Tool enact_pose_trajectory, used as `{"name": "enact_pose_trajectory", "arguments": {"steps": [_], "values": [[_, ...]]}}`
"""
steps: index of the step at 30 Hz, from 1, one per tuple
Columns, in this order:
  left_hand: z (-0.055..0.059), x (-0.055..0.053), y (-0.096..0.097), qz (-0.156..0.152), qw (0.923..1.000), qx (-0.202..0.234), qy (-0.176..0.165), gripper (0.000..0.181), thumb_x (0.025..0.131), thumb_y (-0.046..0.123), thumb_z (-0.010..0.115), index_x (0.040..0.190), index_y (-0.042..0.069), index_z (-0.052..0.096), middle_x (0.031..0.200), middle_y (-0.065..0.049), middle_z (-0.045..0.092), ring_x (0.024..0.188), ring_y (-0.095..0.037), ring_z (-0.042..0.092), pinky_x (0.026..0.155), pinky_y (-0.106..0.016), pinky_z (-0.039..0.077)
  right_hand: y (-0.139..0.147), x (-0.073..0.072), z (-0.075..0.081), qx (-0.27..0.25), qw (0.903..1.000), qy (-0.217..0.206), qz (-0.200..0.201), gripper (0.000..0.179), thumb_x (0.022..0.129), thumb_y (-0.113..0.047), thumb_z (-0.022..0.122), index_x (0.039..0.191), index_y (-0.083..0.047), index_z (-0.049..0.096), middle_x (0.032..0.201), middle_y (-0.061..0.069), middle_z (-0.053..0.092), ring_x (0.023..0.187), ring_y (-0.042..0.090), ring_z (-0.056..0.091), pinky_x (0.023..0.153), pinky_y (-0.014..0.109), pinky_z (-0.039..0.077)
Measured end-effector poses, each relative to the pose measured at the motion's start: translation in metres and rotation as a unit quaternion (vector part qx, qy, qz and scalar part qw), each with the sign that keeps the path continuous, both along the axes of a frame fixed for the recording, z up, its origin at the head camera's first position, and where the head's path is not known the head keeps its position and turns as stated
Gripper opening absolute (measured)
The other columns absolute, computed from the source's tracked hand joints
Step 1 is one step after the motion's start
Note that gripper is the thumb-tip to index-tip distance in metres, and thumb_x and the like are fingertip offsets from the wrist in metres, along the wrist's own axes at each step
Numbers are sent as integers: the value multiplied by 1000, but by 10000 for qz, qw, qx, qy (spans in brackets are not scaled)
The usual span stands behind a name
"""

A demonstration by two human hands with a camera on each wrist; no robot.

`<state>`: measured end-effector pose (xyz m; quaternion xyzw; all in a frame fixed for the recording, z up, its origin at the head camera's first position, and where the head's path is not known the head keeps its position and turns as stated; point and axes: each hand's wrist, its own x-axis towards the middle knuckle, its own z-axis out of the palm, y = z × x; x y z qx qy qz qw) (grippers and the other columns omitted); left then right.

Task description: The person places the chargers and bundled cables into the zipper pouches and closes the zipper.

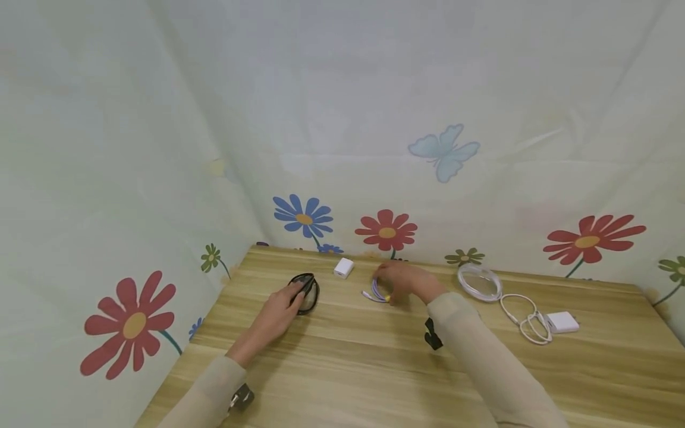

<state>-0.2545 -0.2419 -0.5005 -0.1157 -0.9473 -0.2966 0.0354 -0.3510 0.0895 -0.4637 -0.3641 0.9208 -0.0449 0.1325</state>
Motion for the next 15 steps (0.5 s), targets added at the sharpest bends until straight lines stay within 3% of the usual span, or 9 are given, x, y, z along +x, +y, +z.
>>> {"name": "enact_pose_trajectory", "arguments": {"steps": [7,15], "values": [[1,-1,-2,-49,10000,57,-3,48,108,32,50,149,8,52,155,-18,45,143,-40,41,115,-58,35,1,1,1,-105,9998,-8,-173,66,76,-16,89,136,-11,63,142,14,54,133,37,49,112,51,40],[2,0,-2,-2,10000,3,-86,48,109,32,47,150,7,50,154,-20,45,142,-40,42,114,-58,36,1,-1,-1,-65,9998,-37,-192,68,76,-25,90,137,-10,63,140,16,54,127,34,54,109,48,44]]}}
